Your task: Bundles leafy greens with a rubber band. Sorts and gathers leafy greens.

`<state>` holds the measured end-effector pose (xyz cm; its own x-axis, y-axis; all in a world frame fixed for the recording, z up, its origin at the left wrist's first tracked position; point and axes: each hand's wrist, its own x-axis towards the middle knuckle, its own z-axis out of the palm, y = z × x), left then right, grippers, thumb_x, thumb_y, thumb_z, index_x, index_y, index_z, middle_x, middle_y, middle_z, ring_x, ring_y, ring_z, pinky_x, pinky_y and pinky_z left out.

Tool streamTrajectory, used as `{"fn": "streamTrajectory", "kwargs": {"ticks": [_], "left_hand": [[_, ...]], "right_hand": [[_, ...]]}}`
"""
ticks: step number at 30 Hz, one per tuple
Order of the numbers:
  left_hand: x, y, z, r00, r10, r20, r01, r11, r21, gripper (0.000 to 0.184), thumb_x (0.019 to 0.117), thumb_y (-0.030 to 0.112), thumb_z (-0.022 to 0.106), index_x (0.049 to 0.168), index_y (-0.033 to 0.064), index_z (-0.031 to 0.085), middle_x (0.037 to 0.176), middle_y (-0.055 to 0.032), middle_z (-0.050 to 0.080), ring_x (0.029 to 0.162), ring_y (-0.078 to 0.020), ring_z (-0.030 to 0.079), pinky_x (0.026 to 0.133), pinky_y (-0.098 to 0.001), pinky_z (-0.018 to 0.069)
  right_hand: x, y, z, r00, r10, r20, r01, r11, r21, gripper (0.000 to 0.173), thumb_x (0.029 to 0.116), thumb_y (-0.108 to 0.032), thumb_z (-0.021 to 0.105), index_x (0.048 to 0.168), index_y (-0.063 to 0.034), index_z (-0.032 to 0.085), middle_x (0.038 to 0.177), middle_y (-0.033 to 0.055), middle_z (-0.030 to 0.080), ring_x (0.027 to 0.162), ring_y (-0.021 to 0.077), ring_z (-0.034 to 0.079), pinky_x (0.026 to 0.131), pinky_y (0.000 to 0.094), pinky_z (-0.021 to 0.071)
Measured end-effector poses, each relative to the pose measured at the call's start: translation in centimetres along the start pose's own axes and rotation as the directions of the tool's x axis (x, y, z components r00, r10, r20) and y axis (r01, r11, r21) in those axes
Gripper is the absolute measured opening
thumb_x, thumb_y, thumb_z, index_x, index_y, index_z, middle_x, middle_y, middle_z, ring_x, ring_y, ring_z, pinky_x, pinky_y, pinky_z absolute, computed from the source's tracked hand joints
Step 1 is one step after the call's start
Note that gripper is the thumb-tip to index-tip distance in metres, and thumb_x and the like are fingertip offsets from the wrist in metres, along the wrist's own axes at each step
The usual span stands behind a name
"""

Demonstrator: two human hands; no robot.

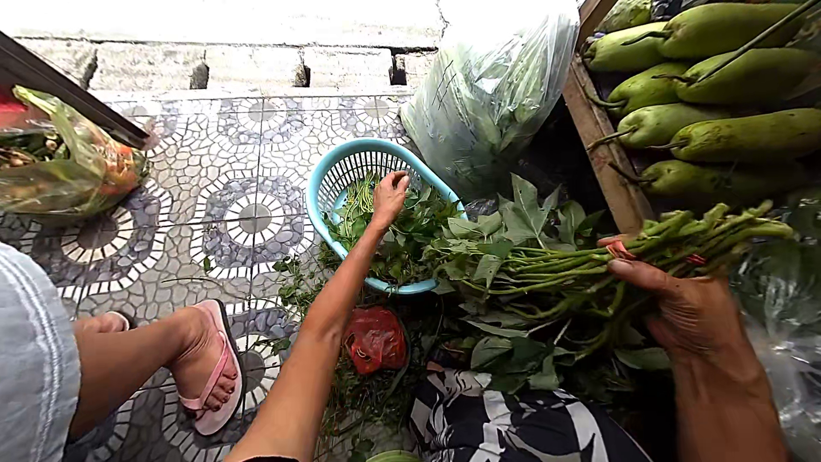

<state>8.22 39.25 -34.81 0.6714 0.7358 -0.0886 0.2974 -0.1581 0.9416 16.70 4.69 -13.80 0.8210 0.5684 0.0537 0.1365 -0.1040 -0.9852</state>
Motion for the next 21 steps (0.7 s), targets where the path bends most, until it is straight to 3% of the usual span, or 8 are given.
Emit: {"fn": "streamTrajectory", "kwargs": {"ticks": [2, 4, 8, 12, 15, 17, 19, 21], "left_hand": [[3.7, -6.1, -1.0, 0.965, -0.239, -0.112, 0.257, 0.945, 0.200, 0.054, 0.1056, 0.030, 0.053, 0.145, -0.0068, 0.048, 0.143, -0.0319, 0.051, 0.137, -0.0457, 0.047, 0.114, -0.0591, 0.0360], [5.1, -10.2, -1.9, 0.910, -0.390, -0.138, 0.413, 0.842, 0.348, 0.072, 0.1014, 0.041, 0.060, 0.149, -0.0091, 0.039, 0.147, -0.0345, 0.046, 0.141, -0.0489, 0.041, 0.115, -0.0624, 0.0338], [6.0, -12.3, -3.8, 0.891, -0.454, -0.016, 0.430, 0.830, 0.355, 0.073, 0.0880, 0.027, 0.078, 0.146, -0.0038, 0.047, 0.144, -0.0351, 0.048, 0.138, -0.0514, 0.042, 0.109, -0.0690, 0.0364], [4.6, -9.1, -7.3, 0.952, -0.291, 0.093, 0.301, 0.946, -0.118, 0.060, 0.0863, -0.007, 0.069, 0.140, -0.0013, 0.043, 0.122, -0.0226, 0.061, 0.102, -0.0277, 0.063, 0.089, -0.0450, 0.0535], [2.1, -6.1, -9.1, 0.971, -0.106, 0.214, 0.176, 0.923, -0.341, 0.060, 0.0940, 0.002, 0.066, 0.145, 0.0035, 0.033, 0.119, -0.0141, 0.064, 0.095, -0.0140, 0.067, 0.085, -0.0339, 0.0576], [-0.3, -3.0, -8.8, 0.982, 0.055, 0.182, -0.013, 0.974, -0.225, 0.054, 0.0972, 0.019, 0.066, 0.143, 0.0007, 0.045, 0.120, -0.0130, 0.064, 0.100, -0.0123, 0.064, 0.091, -0.0330, 0.0547], [-4.4, 1.0, -6.9, 0.960, 0.262, 0.100, -0.262, 0.965, -0.013, 0.032, 0.1025, 0.022, 0.060, 0.125, -0.0006, 0.063, 0.116, -0.0139, 0.065, 0.101, -0.0183, 0.064, 0.091, -0.0393, 0.0526], [-9.6, 5.1, -4.4, 0.844, 0.522, 0.122, -0.535, 0.831, 0.149, 0.023, 0.1009, 0.016, 0.062, 0.116, -0.0015, 0.065, 0.109, -0.0180, 0.068, 0.095, -0.0257, 0.069, 0.085, -0.0443, 0.0571]], "right_hand": [[-1.1, 0.0, -1.6, 0.999, -0.043, -0.019, 0.044, 0.999, 0.030, 0.043, 0.0673, -0.019, 0.090, 0.106, -0.0171, 0.071, 0.096, -0.0023, 0.076, 0.086, 0.0098, 0.074, 0.078, 0.0270, 0.0633], [-1.8, 0.0, -2.2, 0.997, -0.073, -0.036, 0.073, 0.997, 0.016, 0.043, 0.0677, -0.022, 0.091, 0.105, -0.0152, 0.070, 0.095, -0.0013, 0.076, 0.087, 0.0110, 0.074, 0.080, 0.0275, 0.0629], [-2.4, 0.4, -2.6, 0.996, -0.070, -0.054, 0.068, 0.997, -0.039, 0.046, 0.0662, -0.023, 0.092, 0.105, -0.0135, 0.069, 0.096, -0.0007, 0.076, 0.088, 0.0118, 0.074, 0.082, 0.0277, 0.0630], [-2.4, 1.2, -3.4, 0.997, -0.034, -0.067, 0.032, 0.999, -0.037, 0.046, 0.0675, -0.022, 0.090, 0.107, -0.0153, 0.068, 0.097, -0.0019, 0.076, 0.089, 0.0110, 0.074, 0.081, 0.0276, 0.0630], [-2.0, 1.5, -2.6, 0.997, -0.015, -0.073, 0.012, 0.999, -0.041, 0.043, 0.0680, -0.018, 0.087, 0.107, -0.0163, 0.068, 0.096, -0.0041, 0.076, 0.088, 0.0090, 0.074, 0.080, 0.0267, 0.0631], [-1.7, 1.5, -1.7, 0.997, -0.012, -0.070, 0.007, 0.998, -0.064, 0.047, 0.0673, -0.016, 0.086, 0.110, -0.0154, 0.066, 0.097, -0.0048, 0.075, 0.090, 0.0081, 0.073, 0.081, 0.0262, 0.0628], [-1.4, 1.3, -0.5, 0.996, -0.002, -0.086, -0.007, 0.995, -0.100, 0.053, 0.0645, -0.016, 0.087, 0.113, -0.0133, 0.065, 0.098, -0.0052, 0.075, 0.091, 0.0073, 0.073, 0.081, 0.0256, 0.0630], [-1.4, 1.0, 0.3, 0.996, 0.017, -0.088, -0.029, 0.990, -0.141, 0.058, 0.0626, -0.021, 0.089, 0.114, -0.0123, 0.064, 0.098, -0.0055, 0.075, 0.092, 0.0070, 0.073, 0.082, 0.0254, 0.0629]]}}
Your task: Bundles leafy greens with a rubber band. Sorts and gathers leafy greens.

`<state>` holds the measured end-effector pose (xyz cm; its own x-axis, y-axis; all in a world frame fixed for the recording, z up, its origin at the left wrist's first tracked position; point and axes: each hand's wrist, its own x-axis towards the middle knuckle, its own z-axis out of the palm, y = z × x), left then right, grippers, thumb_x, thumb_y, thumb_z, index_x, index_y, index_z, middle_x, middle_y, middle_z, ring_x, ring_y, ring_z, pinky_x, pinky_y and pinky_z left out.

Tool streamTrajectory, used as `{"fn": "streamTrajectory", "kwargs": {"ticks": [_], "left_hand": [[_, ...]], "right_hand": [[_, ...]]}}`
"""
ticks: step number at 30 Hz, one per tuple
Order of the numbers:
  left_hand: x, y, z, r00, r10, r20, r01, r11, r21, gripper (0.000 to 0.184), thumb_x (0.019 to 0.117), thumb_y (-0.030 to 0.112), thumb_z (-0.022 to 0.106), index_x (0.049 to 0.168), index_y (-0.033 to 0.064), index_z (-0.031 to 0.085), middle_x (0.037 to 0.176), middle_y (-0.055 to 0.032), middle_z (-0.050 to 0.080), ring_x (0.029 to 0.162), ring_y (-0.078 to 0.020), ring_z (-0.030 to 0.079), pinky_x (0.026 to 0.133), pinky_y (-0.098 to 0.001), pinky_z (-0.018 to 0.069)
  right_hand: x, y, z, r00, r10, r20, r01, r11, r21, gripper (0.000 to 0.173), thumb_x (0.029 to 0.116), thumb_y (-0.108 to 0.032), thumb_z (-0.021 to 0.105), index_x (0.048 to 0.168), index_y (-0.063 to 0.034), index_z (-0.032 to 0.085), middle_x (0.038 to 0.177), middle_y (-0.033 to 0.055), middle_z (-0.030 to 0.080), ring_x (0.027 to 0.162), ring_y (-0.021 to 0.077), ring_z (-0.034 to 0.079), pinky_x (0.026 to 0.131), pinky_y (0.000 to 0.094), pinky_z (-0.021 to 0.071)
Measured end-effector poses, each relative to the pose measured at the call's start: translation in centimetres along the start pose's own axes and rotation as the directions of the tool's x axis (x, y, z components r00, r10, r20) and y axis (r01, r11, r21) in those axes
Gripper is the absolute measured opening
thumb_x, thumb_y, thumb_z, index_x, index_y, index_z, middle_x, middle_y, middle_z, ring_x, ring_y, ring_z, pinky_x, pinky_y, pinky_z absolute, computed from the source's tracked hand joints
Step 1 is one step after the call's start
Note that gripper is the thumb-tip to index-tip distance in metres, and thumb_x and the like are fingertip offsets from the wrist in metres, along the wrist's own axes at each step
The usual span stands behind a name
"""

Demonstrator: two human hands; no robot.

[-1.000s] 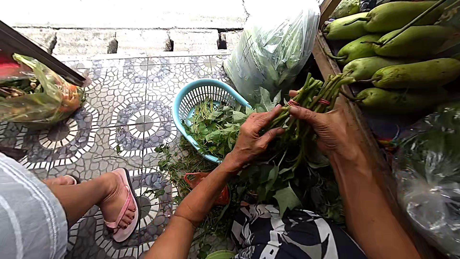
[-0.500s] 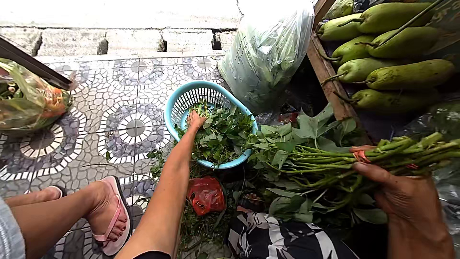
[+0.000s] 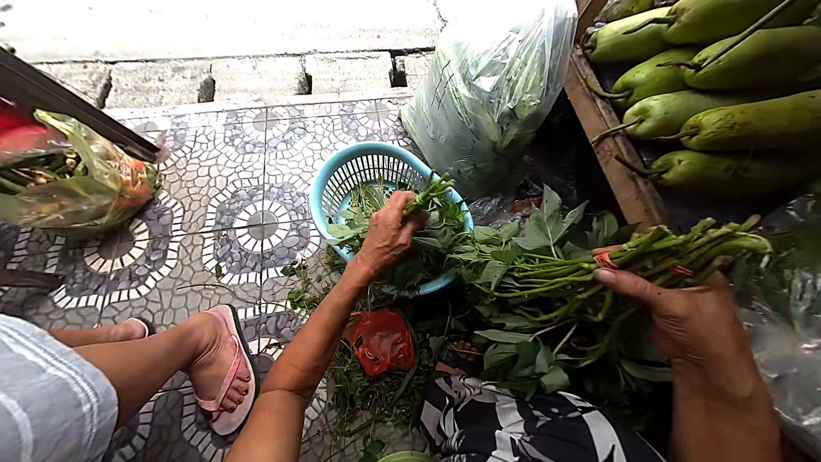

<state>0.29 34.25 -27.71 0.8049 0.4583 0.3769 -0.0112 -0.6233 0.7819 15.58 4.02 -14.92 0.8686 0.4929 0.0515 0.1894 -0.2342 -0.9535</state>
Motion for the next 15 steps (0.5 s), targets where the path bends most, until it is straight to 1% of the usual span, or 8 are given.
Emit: {"fn": "streamTrajectory", "kwargs": {"ticks": [2, 3, 5, 7, 9, 11, 13, 15], "left_hand": [[-1.7, 5.5, 2.0, 0.973, 0.225, -0.047, -0.222, 0.974, 0.051, 0.024, 0.0945, 0.018, 0.069, 0.106, -0.0026, 0.067, 0.089, -0.0149, 0.072, 0.078, -0.0240, 0.072, 0.069, -0.0412, 0.0598], [-2.3, 7.7, 2.8, 0.959, 0.272, -0.079, -0.271, 0.962, 0.032, 0.026, 0.0944, 0.022, 0.070, 0.104, -0.0014, 0.066, 0.085, -0.0119, 0.071, 0.075, -0.0208, 0.072, 0.066, -0.0375, 0.0594], [-2.6, 11.1, 4.2, 0.946, 0.290, -0.143, -0.291, 0.957, 0.009, 0.029, 0.0945, 0.026, 0.071, 0.105, -0.0004, 0.065, 0.080, -0.0093, 0.071, 0.071, -0.0187, 0.071, 0.063, -0.0341, 0.0583], [-2.0, 13.3, 5.6, 0.947, 0.272, -0.170, -0.276, 0.961, 0.001, 0.033, 0.0927, 0.026, 0.073, 0.108, -0.0017, 0.067, 0.079, -0.0099, 0.072, 0.069, -0.0214, 0.071, 0.061, -0.0368, 0.0580], [-1.3, 14.9, 7.4, 0.955, 0.249, -0.158, -0.264, 0.961, -0.080, 0.033, 0.0930, 0.025, 0.073, 0.112, -0.0016, 0.068, 0.087, -0.0118, 0.073, 0.075, -0.0236, 0.072, 0.065, -0.0390, 0.0587], [-1.0, 15.9, 9.2, 0.969, 0.227, -0.094, -0.242, 0.950, -0.199, 0.034, 0.0964, 0.021, 0.069, 0.121, -0.0022, 0.067, 0.101, -0.0158, 0.071, 0.088, -0.0278, 0.071, 0.072, -0.0417, 0.0592], [-1.3, 16.4, 10.6, 0.975, 0.216, -0.051, -0.222, 0.943, -0.249, 0.041, 0.0990, 0.019, 0.064, 0.132, -0.0055, 0.061, 0.121, -0.0222, 0.066, 0.107, -0.0346, 0.067, 0.087, -0.0460, 0.0563], [-2.0, 16.3, 11.6, 0.978, 0.206, -0.026, -0.206, 0.944, -0.259, 0.046, 0.1011, 0.018, 0.058, 0.140, -0.0068, 0.055, 0.135, -0.0240, 0.060, 0.120, -0.0383, 0.059, 0.099, -0.0499, 0.0481]], "right_hand": [[-0.1, -0.3, -0.1, 1.000, -0.011, 0.022, 0.011, 1.000, -0.021, 0.058, 0.0626, -0.025, 0.090, 0.113, -0.0123, 0.064, 0.098, -0.0055, 0.074, 0.093, 0.0072, 0.073, 0.082, 0.0256, 0.0628], [-0.1, -0.4, -0.4, 0.999, -0.024, 0.034, 0.024, 0.999, -0.023, 0.058, 0.0630, -0.025, 0.090, 0.113, -0.0132, 0.064, 0.098, -0.0058, 0.075, 0.092, 0.0071, 0.073, 0.082, 0.0253, 0.0627], [-0.3, -0.7, -1.2, 0.998, -0.043, 0.047, 0.043, 0.999, -0.007, 0.055, 0.0645, -0.027, 0.091, 0.111, -0.0154, 0.065, 0.097, -0.0059, 0.076, 0.091, 0.0074, 0.073, 0.081, 0.0257, 0.0627], [-0.4, -1.0, -1.6, 0.999, -0.037, 0.017, 0.037, 0.999, -0.012, 0.060, 0.0627, -0.030, 0.092, 0.114, -0.0176, 0.064, 0.098, -0.0078, 0.074, 0.091, 0.0061, 0.072, 0.081, 0.0256, 0.0625], [-0.4, -1.3, -1.2, 0.999, -0.047, -0.005, 0.047, 0.999, 0.003, 0.066, 0.0597, -0.031, 0.095, 0.117, -0.0201, 0.063, 0.100, -0.0105, 0.073, 0.094, 0.0043, 0.072, 0.083, 0.0253, 0.0623], [-0.3, -1.2, -1.0, 0.997, -0.068, 0.021, 0.068, 0.997, 0.020, 0.078, 0.0555, -0.035, 0.097, 0.123, -0.0215, 0.060, 0.105, -0.0133, 0.072, 0.099, 0.0018, 0.070, 0.087, 0.0230, 0.0608], [0.1, -0.6, -1.0, 0.992, -0.094, 0.078, 0.096, 0.995, -0.019, 0.097, 0.0514, -0.045, 0.098, 0.133, -0.0178, 0.053, 0.116, -0.0116, 0.070, 0.107, 0.0024, 0.068, 0.091, 0.0222, 0.0586], [0.5, 0.0, -0.2, 0.993, -0.092, 0.073, 0.095, 0.995, -0.035, 0.088, 0.0521, -0.041, 0.097, 0.125, -0.0131, 0.058, 0.112, -0.0071, 0.073, 0.103, 0.0059, 0.071, 0.088, 0.0240, 0.0607]]}}
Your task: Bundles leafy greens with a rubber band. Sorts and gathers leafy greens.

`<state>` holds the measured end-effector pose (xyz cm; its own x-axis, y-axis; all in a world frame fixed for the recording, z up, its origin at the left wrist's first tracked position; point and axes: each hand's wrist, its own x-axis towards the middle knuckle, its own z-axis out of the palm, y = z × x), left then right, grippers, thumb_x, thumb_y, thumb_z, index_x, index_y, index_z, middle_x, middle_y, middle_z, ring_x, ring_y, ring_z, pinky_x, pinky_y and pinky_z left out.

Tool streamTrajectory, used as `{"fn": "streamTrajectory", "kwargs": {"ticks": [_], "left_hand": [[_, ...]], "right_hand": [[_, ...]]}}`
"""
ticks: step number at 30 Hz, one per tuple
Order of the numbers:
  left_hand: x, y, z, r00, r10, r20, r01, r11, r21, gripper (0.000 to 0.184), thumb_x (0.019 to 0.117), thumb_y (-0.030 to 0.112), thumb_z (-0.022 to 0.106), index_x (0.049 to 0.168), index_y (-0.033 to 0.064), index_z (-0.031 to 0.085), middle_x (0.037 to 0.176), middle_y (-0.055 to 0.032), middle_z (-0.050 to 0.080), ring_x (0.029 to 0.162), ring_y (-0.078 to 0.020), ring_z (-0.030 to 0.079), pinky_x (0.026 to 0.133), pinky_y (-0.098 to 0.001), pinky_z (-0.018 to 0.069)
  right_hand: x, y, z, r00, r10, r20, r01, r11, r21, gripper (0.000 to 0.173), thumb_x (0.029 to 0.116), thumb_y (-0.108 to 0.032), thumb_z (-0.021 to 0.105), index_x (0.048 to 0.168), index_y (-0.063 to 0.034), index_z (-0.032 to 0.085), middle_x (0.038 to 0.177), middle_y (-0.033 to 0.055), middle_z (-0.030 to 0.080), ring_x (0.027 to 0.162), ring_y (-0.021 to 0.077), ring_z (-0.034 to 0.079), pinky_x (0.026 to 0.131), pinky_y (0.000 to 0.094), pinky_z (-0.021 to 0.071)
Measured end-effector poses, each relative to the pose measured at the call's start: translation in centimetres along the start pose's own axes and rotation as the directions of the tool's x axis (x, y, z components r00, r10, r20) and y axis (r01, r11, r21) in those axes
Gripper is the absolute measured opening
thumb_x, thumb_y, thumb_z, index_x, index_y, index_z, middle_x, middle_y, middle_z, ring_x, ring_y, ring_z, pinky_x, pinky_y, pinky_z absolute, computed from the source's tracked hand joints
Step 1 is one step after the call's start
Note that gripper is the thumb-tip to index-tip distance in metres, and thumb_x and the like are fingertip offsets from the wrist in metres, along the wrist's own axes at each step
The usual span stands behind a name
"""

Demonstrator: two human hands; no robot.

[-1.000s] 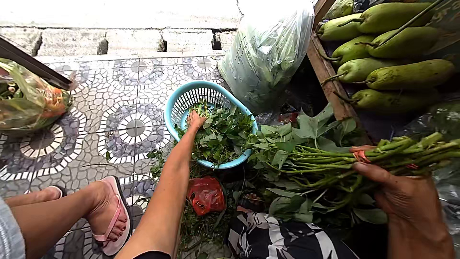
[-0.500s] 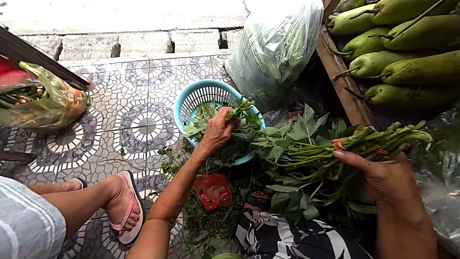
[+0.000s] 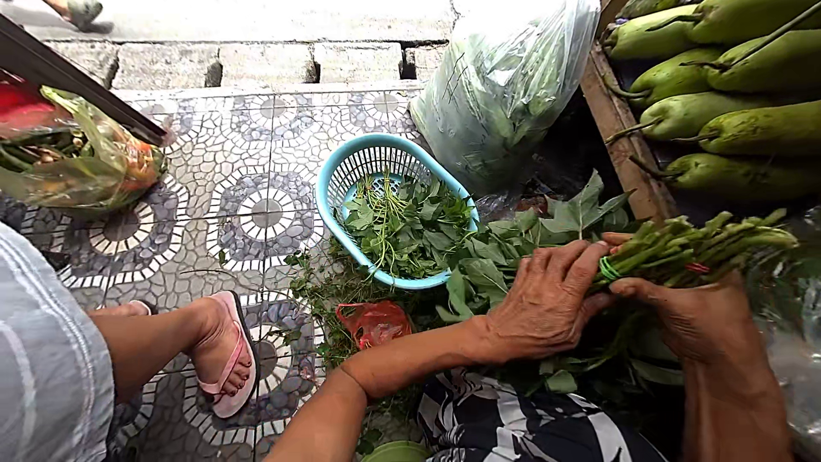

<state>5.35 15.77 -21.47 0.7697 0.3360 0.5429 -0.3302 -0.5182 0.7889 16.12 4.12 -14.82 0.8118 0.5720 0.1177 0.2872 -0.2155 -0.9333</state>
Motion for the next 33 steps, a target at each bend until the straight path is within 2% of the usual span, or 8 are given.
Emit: {"fn": "streamTrajectory", "kwargs": {"ticks": [6, 9, 13, 15, 23, 28, 30, 33], "left_hand": [[0.6, -4.3, -3.6, 0.946, -0.043, 0.322, 0.131, 0.958, -0.255, 0.043, 0.1047, 0.021, 0.053, 0.139, -0.0044, 0.060, 0.140, -0.0204, 0.060, 0.129, -0.0315, 0.057, 0.108, -0.0465, 0.0458], [1.3, -15.9, -6.2, 0.910, -0.412, -0.045, 0.412, 0.911, -0.007, 0.031, 0.1063, 0.018, 0.052, 0.119, -0.0012, 0.073, 0.117, -0.0176, 0.072, 0.112, -0.0295, 0.067, 0.100, -0.0464, 0.0512], [0.1, -32.6, -11.2, 0.428, -0.804, -0.412, 0.901, 0.411, 0.135, 0.059, 0.1030, 0.034, 0.058, 0.146, -0.0051, 0.047, 0.148, -0.0330, 0.045, 0.139, -0.0500, 0.040, 0.114, -0.0607, 0.0353], [-1.5, -36.0, -12.6, 0.332, -0.885, -0.328, 0.943, 0.297, 0.153, 0.073, 0.0970, 0.040, 0.069, 0.147, -0.0070, 0.045, 0.154, -0.0359, 0.036, 0.145, -0.0537, 0.030, 0.116, -0.0661, 0.0276], [-1.9, -31.9, -14.7, 0.626, -0.743, -0.237, 0.654, 0.665, -0.360, 0.047, 0.0966, 0.004, 0.065, 0.136, -0.0057, 0.041, 0.123, -0.0208, 0.062, 0.106, -0.0195, 0.064, 0.094, -0.0354, 0.0535], [-5.0, -18.3, -13.7, 0.939, -0.288, -0.187, 0.321, 0.930, 0.181, 0.032, 0.1034, 0.021, 0.058, 0.124, -0.0032, 0.063, 0.114, -0.0218, 0.066, 0.104, -0.0326, 0.064, 0.093, -0.0468, 0.0519], [-6.2, -14.6, -12.0, 0.990, -0.086, -0.114, 0.120, 0.934, 0.335, 0.021, 0.0885, 0.013, 0.068, 0.105, 0.0005, 0.071, 0.107, -0.0192, 0.069, 0.104, -0.0365, 0.064, 0.093, -0.0509, 0.0509], [-8.7, -9.7, -10.2, 0.994, -0.105, 0.017, 0.092, 0.927, 0.365, 0.029, 0.0849, 0.014, 0.073, 0.113, 0.0062, 0.075, 0.115, -0.0184, 0.071, 0.112, -0.0414, 0.065, 0.094, -0.0577, 0.0508]], "right_hand": [[0.1, 1.2, 0.8, 0.993, 0.099, -0.062, -0.098, 0.995, 0.024, 0.068, 0.0584, -0.018, 0.090, 0.119, -0.0123, 0.060, 0.102, -0.0058, 0.074, 0.094, 0.0059, 0.072, 0.082, 0.0245, 0.0625], [-0.4, 2.1, -0.1, 0.989, 0.116, -0.089, -0.107, 0.989, 0.103, 0.071, 0.0599, -0.019, 0.090, 0.122, -0.0116, 0.057, 0.103, -0.0032, 0.074, 0.094, 0.0092, 0.073, 0.082, 0.0260, 0.0626], [-1.5, 2.3, -1.6, 0.990, 0.085, -0.113, -0.067, 0.986, 0.156, 0.055, 0.0646, -0.023, 0.089, 0.112, -0.0137, 0.063, 0.098, -0.0040, 0.075, 0.090, 0.0085, 0.073, 0.081, 0.0248, 0.0618], [-2.0, 2.2, -1.9, 0.990, 0.078, -0.115, -0.059, 0.986, 0.153, 0.056, 0.0644, -0.025, 0.090, 0.112, -0.0119, 0.063, 0.098, -0.0031, 0.075, 0.092, 0.0096, 0.073, 0.083, 0.0256, 0.0618], [-2.9, 2.5, -4.0, 0.988, 0.088, -0.127, -0.067, 0.986, 0.155, 0.057, 0.0640, -0.027, 0.092, 0.112, -0.0122, 0.065, 0.101, -0.0013, 0.076, 0.093, 0.0117, 0.073, 0.084, 0.0269, 0.0619], [-3.3, 2.6, -5.5, 0.988, 0.095, -0.122, -0.076, 0.985, 0.152, 0.053, 0.0680, -0.027, 0.090, 0.113, -0.0118, 0.067, 0.103, -0.0010, 0.076, 0.094, 0.0116, 0.073, 0.085, 0.0265, 0.0610], [-3.3, 2.5, -5.9, 0.990, 0.081, -0.115, -0.064, 0.987, 0.146, 0.055, 0.0687, -0.024, 0.090, 0.115, -0.0104, 0.064, 0.103, -0.0002, 0.075, 0.095, 0.0124, 0.073, 0.085, 0.0271, 0.0612], [-3.3, 1.9, -6.0, 0.989, 0.080, -0.125, -0.068, 0.993, 0.099, 0.054, 0.0677, -0.026, 0.089, 0.114, -0.0114, 0.064, 0.102, -0.0019, 0.075, 0.094, 0.0110, 0.073, 0.084, 0.0262, 0.0614]]}}
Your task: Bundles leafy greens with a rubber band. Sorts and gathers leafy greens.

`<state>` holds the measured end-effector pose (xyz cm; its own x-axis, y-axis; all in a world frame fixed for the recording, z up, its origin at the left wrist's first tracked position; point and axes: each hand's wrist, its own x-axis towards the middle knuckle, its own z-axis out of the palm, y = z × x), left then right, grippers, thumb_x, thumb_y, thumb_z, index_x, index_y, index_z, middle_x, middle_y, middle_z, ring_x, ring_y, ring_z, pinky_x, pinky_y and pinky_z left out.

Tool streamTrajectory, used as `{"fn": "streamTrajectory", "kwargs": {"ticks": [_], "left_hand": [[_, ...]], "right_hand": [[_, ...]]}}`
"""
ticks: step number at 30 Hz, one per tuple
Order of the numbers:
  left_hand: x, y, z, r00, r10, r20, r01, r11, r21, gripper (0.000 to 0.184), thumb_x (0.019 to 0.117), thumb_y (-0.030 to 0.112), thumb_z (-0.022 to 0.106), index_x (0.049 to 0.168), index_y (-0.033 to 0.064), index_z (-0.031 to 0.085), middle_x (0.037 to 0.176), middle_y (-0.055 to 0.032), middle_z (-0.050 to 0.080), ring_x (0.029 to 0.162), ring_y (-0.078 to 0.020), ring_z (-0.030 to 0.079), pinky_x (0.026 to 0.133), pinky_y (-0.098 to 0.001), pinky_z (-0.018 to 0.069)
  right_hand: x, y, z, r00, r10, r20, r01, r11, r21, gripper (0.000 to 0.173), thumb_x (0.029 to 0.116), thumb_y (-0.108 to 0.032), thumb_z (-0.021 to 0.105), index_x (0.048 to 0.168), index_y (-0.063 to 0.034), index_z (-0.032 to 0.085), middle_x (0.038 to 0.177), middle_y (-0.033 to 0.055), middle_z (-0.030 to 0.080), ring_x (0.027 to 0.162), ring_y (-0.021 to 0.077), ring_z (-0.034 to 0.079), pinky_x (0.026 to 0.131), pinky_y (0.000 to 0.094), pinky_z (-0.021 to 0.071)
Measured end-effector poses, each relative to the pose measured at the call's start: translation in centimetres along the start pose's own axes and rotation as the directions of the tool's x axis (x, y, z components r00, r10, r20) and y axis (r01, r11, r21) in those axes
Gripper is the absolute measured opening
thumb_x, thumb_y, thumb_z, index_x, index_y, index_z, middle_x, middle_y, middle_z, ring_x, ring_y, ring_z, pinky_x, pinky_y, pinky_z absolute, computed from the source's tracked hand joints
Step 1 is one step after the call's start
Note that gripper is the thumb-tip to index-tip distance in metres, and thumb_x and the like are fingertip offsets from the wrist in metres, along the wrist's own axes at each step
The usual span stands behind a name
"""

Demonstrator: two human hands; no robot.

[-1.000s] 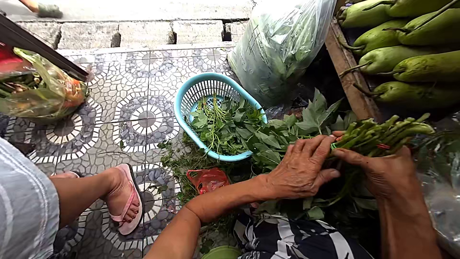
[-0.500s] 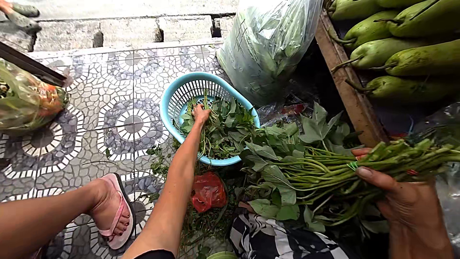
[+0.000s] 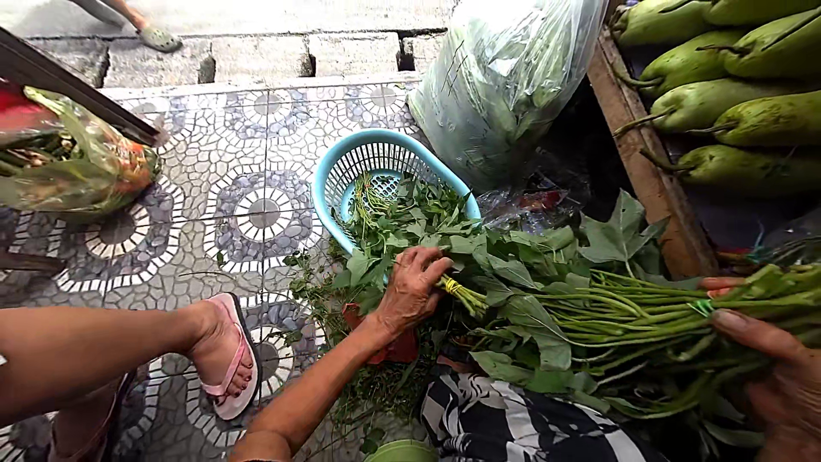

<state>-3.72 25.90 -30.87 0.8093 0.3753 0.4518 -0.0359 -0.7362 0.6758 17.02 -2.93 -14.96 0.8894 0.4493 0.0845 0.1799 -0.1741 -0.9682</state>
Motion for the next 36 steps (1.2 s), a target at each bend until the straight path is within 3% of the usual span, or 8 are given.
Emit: {"fn": "streamTrajectory", "kwargs": {"ticks": [6, 9, 17, 23, 27, 30, 32, 36], "left_hand": [[1.1, 2.2, -1.1, 0.946, -0.002, -0.323, 0.024, 0.998, 0.064, 0.019, 0.0932, 0.018, 0.068, 0.102, 0.0015, 0.071, 0.094, -0.0146, 0.074, 0.087, -0.0258, 0.074, 0.075, -0.0388, 0.0602], [5.8, -0.8, -3.4, 0.897, -0.348, -0.274, 0.368, 0.929, 0.025, 0.043, 0.1058, 0.038, 0.055, 0.119, -0.0035, 0.059, 0.092, -0.0218, 0.067, 0.080, -0.0363, 0.068, 0.068, -0.0534, 0.0545], [11.5, -19.6, -0.9, 0.533, -0.846, 0.021, 0.840, 0.525, -0.139, 0.056, 0.1051, 0.028, 0.056, 0.147, -0.0067, 0.041, 0.137, -0.0333, 0.055, 0.130, -0.0455, 0.054, 0.109, -0.0606, 0.0413], [10.5, -19.7, -1.0, 0.582, -0.813, -0.006, 0.792, 0.568, -0.224, 0.048, 0.1059, 0.026, 0.056, 0.144, -0.0023, 0.050, 0.136, -0.0286, 0.058, 0.127, -0.0400, 0.057, 0.108, -0.0565, 0.0422], [11.9, -9.8, -3.2, 0.664, -0.744, 0.074, 0.740, 0.668, 0.084, 0.093, 0.1000, 0.045, 0.063, 0.161, -0.0056, 0.014, 0.157, -0.0388, 0.027, 0.142, -0.0570, 0.033, 0.112, -0.0693, 0.0325], [10.9, 0.7, -1.9, 0.885, -0.321, 0.336, 0.417, 0.868, -0.269, 0.076, 0.1033, 0.048, 0.049, 0.160, 0.0015, 0.027, 0.158, -0.0231, 0.039, 0.144, -0.0349, 0.043, 0.115, -0.0523, 0.0386], [9.4, 5.9, -0.5, 0.897, -0.083, 0.434, 0.311, 0.817, -0.486, 0.087, 0.0968, 0.053, 0.059, 0.163, 0.0106, 0.023, 0.161, -0.0119, 0.040, 0.143, -0.0257, 0.045, 0.114, -0.0463, 0.0407], [10.0, 7.9, 3.8, 0.931, -0.129, 0.341, 0.334, 0.677, -0.656, 0.089, 0.0824, 0.018, 0.084, 0.153, -0.0003, 0.033, 0.130, -0.0176, 0.063, 0.117, -0.0196, 0.064, 0.103, -0.0387, 0.0521]], "right_hand": [[-0.1, -0.9, 0.4, 1.000, 0.004, 0.012, -0.003, 0.999, -0.039, 0.060, 0.0664, -0.029, 0.091, 0.117, -0.0113, 0.063, 0.104, -0.0012, 0.075, 0.096, 0.0124, 0.073, 0.085, 0.0290, 0.0623], [0.2, -2.3, 1.7, 0.999, 0.045, -0.008, -0.045, 0.994, -0.096, 0.063, 0.0628, -0.028, 0.091, 0.117, -0.0144, 0.062, 0.102, -0.0047, 0.074, 0.093, 0.0084, 0.073, 0.081, 0.0258, 0.0623], [2.2, -3.8, 6.4, 0.989, 0.147, 0.003, -0.141, 0.956, -0.258, 0.067, 0.0691, -0.013, 0.090, 0.128, -0.0077, 0.058, 0.110, -0.0005, 0.070, 0.096, 0.0037, 0.069, 0.086, 0.0266, 0.0597], [2.5, -4.3, 8.9, 0.970, 0.244, -0.020, -0.230, 0.884, -0.407, 0.060, 0.0724, -0.022, 0.092, 0.122, -0.0062, 0.061, 0.099, 0.0028, 0.067, 0.085, 0.0057, 0.065, 0.078, 0.0312, 0.0565], [3.7, -4.1, 9.9, 0.952, 0.305, -0.036, -0.292, 0.863, -0.412, 0.061, 0.0727, -0.025, 0.092, 0.121, -0.0024, 0.062, 0.104, 0.0083, 0.067, 0.092, 0.0105, 0.064, 0.085, 0.0366, 0.0546], [5.0, -3.3, 10.7, 0.950, 0.312, -0.020, -0.295, 0.872, -0.391, 0.044, 0.0718, -0.027, 0.093, 0.100, -0.0038, 0.069, 0.086, 0.0027, 0.069, 0.078, 0.0065, 0.065, 0.076, 0.0322, 0.0558], [5.2, -3.2, 11.5, 0.952, 0.304, 0.027, -0.275, 0.893, -0.358, 0.044, 0.0715, -0.027, 0.093, 0.100, -0.0031, 0.069, 0.084, 0.0029, 0.070, 0.075, 0.0074, 0.066, 0.074, 0.0325, 0.0571], [5.1, -2.9, 12.4, 0.958, 0.240, 0.158, -0.194, 0.946, -0.259, 0.052, 0.0729, -0.018, 0.091, 0.115, -0.0004, 0.065, 0.096, 0.0055, 0.071, 0.085, 0.0072, 0.068, 0.081, 0.0295, 0.0578]]}}
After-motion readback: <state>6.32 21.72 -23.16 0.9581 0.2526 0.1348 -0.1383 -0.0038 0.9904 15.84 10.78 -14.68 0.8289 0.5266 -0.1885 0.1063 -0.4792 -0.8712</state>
